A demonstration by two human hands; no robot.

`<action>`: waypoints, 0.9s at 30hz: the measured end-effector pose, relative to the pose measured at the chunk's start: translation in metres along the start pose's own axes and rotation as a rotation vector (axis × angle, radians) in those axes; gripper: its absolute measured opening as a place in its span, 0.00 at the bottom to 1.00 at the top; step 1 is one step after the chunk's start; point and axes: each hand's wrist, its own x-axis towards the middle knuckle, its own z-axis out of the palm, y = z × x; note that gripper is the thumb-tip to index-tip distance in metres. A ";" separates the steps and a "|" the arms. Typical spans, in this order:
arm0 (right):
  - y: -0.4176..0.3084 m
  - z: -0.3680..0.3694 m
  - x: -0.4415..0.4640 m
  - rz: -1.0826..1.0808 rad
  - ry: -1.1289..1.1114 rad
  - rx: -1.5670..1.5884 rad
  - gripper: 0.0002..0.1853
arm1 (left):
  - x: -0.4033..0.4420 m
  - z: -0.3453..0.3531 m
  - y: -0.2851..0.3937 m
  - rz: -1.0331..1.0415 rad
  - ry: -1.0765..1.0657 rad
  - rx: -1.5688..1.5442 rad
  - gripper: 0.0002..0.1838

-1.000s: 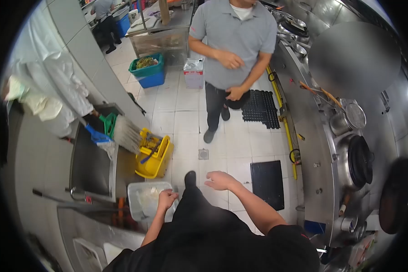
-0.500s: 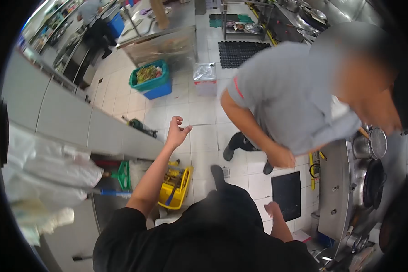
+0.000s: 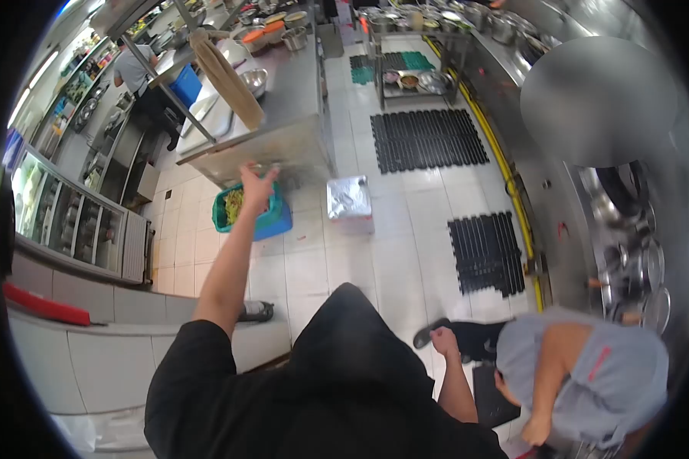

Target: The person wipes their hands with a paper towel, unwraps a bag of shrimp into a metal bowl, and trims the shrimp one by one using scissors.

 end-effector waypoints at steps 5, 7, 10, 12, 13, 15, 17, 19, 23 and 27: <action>-0.205 -0.073 0.182 -0.235 0.126 -0.001 0.15 | 0.222 -0.017 0.073 0.108 0.357 -0.061 0.46; -0.300 -0.100 0.236 -0.344 0.150 -0.084 0.16 | 0.283 -0.013 0.101 0.132 0.521 -0.037 0.42; -0.448 -0.142 0.288 -0.504 0.100 -0.057 0.17 | 0.311 0.002 0.125 0.178 0.485 -0.243 0.23; -0.531 -0.160 0.338 -0.561 0.066 -0.006 0.17 | 0.328 0.032 0.112 0.183 0.599 -0.226 0.20; -0.567 -0.166 0.364 -0.625 0.017 0.012 0.15 | 0.325 0.034 0.116 0.233 0.585 -0.221 0.18; -0.649 -0.181 0.412 -0.710 -0.043 0.024 0.14 | 0.323 0.037 0.124 0.224 0.572 -0.165 0.16; -0.747 -0.196 0.450 -0.818 -0.095 -0.019 0.14 | 0.327 0.042 0.118 0.161 0.542 -0.150 0.15; -0.839 -0.200 0.510 -0.931 -0.098 0.006 0.14 | 0.330 0.053 0.114 0.154 0.566 -0.244 0.14; -1.083 -0.229 0.593 -1.302 0.067 0.065 0.11 | 0.320 0.076 0.128 0.120 0.755 -0.245 0.10; -1.383 -0.246 0.643 -1.775 0.114 0.336 0.08 | 0.333 0.114 0.152 -0.012 0.993 -0.163 0.09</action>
